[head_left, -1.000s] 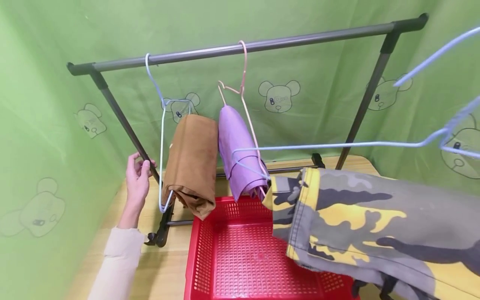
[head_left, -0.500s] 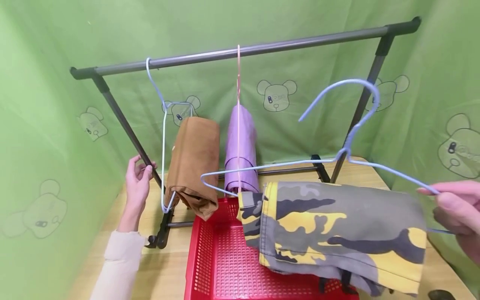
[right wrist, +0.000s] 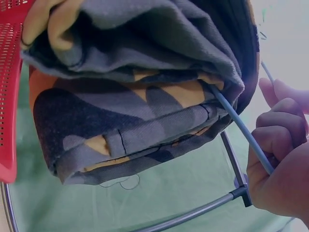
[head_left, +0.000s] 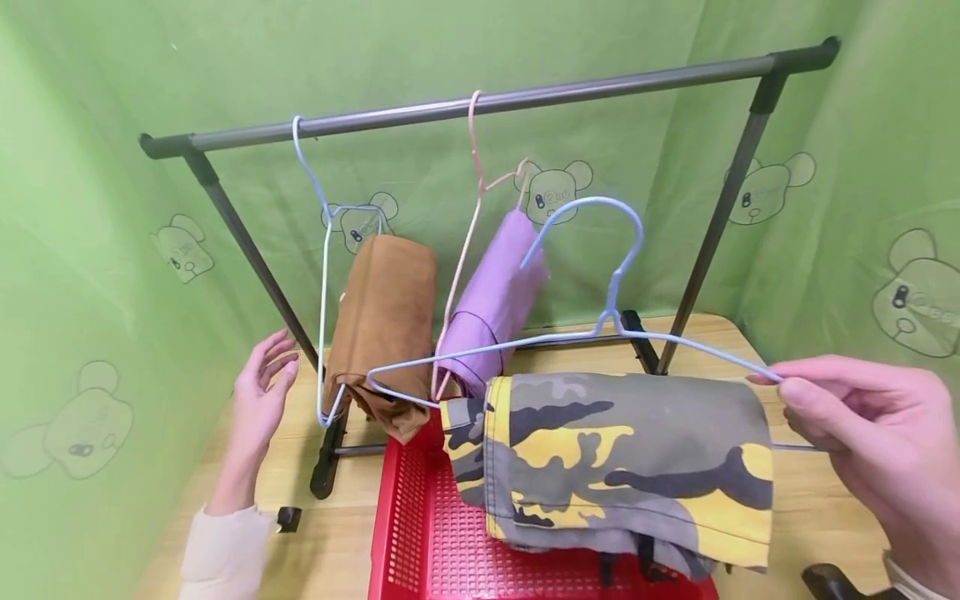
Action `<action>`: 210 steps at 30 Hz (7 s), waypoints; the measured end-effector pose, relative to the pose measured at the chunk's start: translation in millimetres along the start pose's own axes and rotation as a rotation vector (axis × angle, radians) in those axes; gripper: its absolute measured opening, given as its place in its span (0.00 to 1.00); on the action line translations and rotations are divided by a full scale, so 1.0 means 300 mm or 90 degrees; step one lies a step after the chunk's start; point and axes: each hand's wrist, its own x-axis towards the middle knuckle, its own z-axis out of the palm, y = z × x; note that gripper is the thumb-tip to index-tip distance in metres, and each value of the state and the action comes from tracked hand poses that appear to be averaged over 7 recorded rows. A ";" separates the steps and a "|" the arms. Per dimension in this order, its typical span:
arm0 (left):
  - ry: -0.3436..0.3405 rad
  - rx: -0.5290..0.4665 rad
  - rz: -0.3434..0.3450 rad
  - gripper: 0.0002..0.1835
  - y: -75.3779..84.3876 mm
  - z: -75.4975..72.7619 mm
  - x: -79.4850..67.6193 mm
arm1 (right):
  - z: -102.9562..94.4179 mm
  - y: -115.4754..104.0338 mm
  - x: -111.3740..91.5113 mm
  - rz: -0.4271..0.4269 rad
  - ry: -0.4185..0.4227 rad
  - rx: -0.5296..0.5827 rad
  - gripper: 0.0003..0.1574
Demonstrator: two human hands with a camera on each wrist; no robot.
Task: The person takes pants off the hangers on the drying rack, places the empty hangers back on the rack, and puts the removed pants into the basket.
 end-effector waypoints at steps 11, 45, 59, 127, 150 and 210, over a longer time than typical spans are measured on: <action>0.039 -0.118 0.127 0.16 0.162 -0.051 -0.158 | 0.037 0.066 0.025 0.003 -0.020 0.011 0.19; -0.204 0.077 0.504 0.17 0.476 0.274 -0.391 | 0.037 0.113 0.036 0.007 -0.021 -0.085 0.20; -0.374 0.335 0.386 0.41 0.432 0.446 -0.326 | 0.046 0.112 0.020 0.005 -0.021 -0.083 0.22; -0.208 0.101 0.615 0.24 0.392 0.519 -0.348 | 0.009 0.097 -0.024 0.126 -0.114 -0.369 0.21; -0.149 0.038 0.652 0.22 0.405 0.503 -0.349 | 0.064 0.102 -0.016 -0.236 -0.096 -0.522 0.13; -0.167 -0.001 0.628 0.21 0.447 0.442 -0.345 | -0.228 0.105 -0.133 -0.054 -0.085 -0.579 0.25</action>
